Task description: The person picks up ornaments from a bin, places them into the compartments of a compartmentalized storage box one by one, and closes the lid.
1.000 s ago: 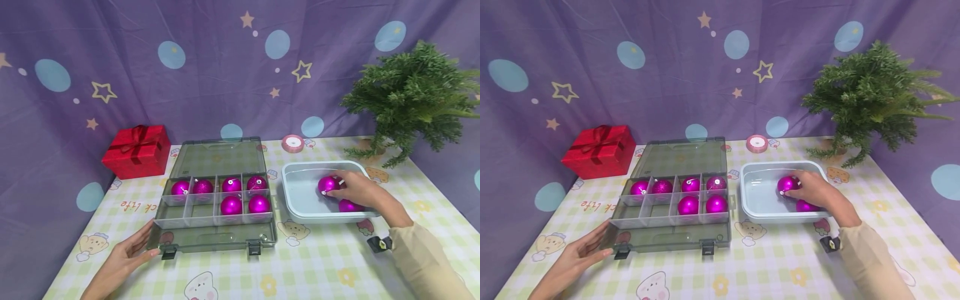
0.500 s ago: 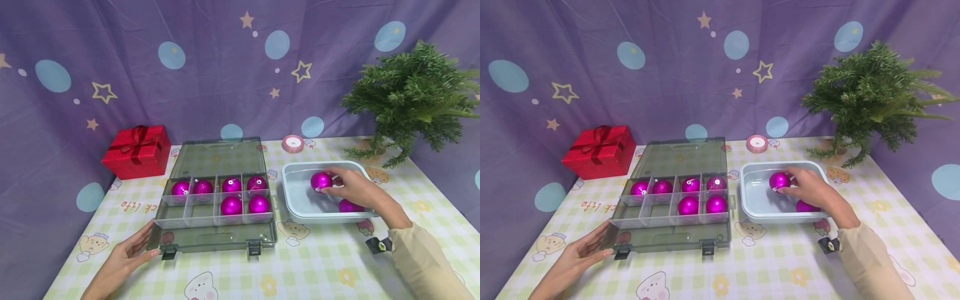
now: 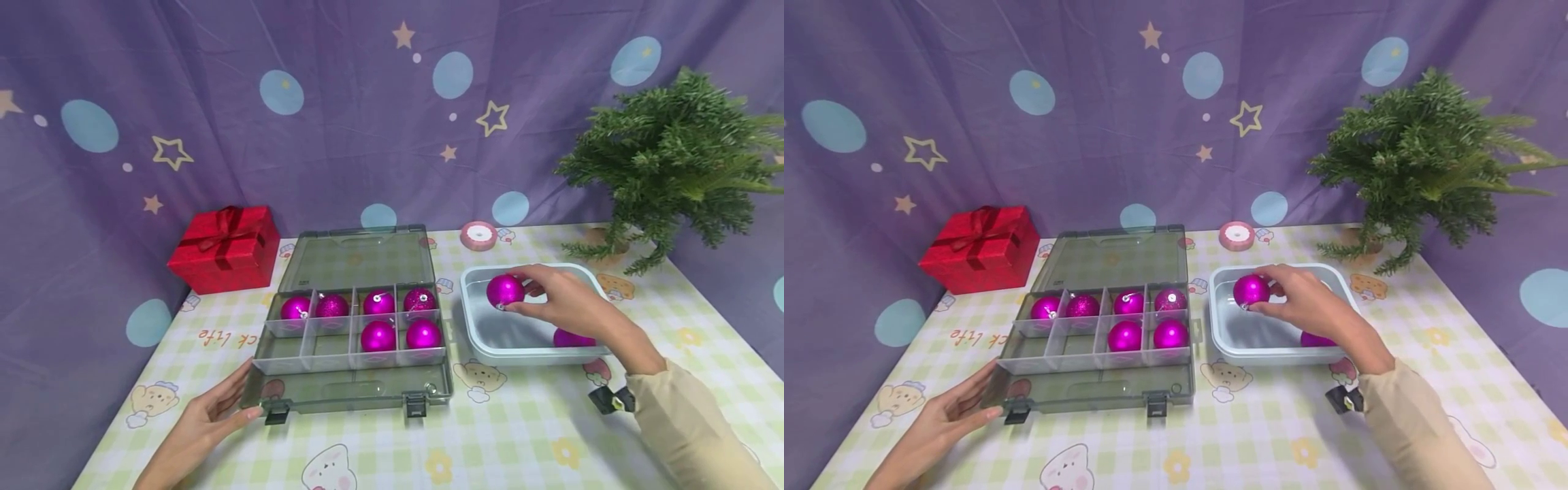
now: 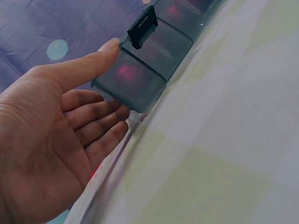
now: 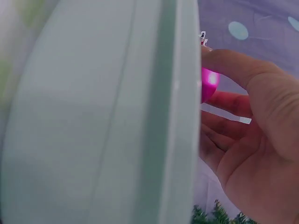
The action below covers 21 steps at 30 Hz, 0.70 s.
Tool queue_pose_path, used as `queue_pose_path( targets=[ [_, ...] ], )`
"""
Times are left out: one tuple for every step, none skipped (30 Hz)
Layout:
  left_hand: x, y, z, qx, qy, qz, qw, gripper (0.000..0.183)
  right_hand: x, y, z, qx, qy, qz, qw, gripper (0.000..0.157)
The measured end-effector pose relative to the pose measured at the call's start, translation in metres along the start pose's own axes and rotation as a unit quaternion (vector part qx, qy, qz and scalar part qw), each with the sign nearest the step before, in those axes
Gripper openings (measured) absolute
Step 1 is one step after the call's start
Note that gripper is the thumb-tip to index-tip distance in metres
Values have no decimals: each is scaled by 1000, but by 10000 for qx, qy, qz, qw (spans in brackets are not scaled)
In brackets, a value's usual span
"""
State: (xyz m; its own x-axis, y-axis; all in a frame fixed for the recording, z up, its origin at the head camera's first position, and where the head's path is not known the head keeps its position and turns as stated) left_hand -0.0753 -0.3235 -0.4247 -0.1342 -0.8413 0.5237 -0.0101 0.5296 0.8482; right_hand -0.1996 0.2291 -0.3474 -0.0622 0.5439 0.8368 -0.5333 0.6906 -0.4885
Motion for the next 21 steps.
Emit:
queue_pose_path(
  targets=[
    [0,0,0,-6,1,-8,10000,80,0,-2,1,7,-5,19,10000,50],
    [0,0,0,-3,-4,-21,10000,80,0,-4,2,12,-15,42,10000,51],
    [0,-1,0,3,-8,-38,10000,80,-1,-6,3,16,-15,57,10000,51],
    [0,-1,0,6,-15,-46,10000,80,-1,-8,4,16,-16,80,10000,52],
    [0,-1,0,10,-17,-52,10000,80,-1,-11,6,16,-18,92,10000,53],
    [0,-1,0,7,-20,-52,10000,80,-1,-13,7,16,-16,101,9999,54],
    [0,-1,0,-1,-18,-47,10000,80,-2,-15,8,13,-24,107,9999,55],
    [0,-1,0,0,-20,-46,10000,80,-2,-17,10,33,-23,118,9999,55],
    [0,-2,0,-15,-12,-39,10000,80,-2,-19,11,59,-24,140,9999,56],
    [0,-2,0,-35,-3,-32,10000,80,-3,-21,13,97,-30,158,9998,56],
    [0,-2,0,-54,3,-36,10000,80,-3,-23,14,148,-36,166,9997,56],
    [0,-2,0,-81,7,-43,10000,80,-4,-25,16,202,-50,184,9996,55],
    [0,-2,0,-107,10,-52,9999,79,-4,-27,18,268,-70,203,9994,55],
    [0,-2,0,-132,15,-61,9999,79,-5,-29,19,329,-87,218,9992,54],
    [0,-2,0,-158,18,-70,9998,79,-6,-31,21,385,-111,230,9989,54],
    [0,-3,0,-183,19,-85,9998,79,-7,-33,23,439,-137,231,9987,54],
    [0,-2,0,-205,16,-100,9997,79,-8,-35,25,475,-169,253,9984,54],
    [0,-2,-1,-215,17,-109,9997,79,-10,-36,27,512,-200,270,9981,53],
    [0,-2,0,-216,14,-124,9997,79,-11,-38,29,541,-225,300,9978,53],
    [0,-2,0,-211,12,-136,9997,79,-13,-40,31,571,-250,322,9975,53],
    [0,-2,0,-201,4,-147,9997,79,-14,-41,33,604,-269,336,9972,53]
  ],
)
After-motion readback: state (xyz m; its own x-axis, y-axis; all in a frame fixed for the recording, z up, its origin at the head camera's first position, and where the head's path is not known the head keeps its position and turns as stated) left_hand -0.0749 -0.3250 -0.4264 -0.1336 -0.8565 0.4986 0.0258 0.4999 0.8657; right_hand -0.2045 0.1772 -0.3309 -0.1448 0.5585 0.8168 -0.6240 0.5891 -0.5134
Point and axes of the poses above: each hand's wrist, its own z-axis towards the middle knuckle, its own x-axis out of the back of the hand, y = z × x, the point moved 1 cm from there along z, towards the middle knuckle
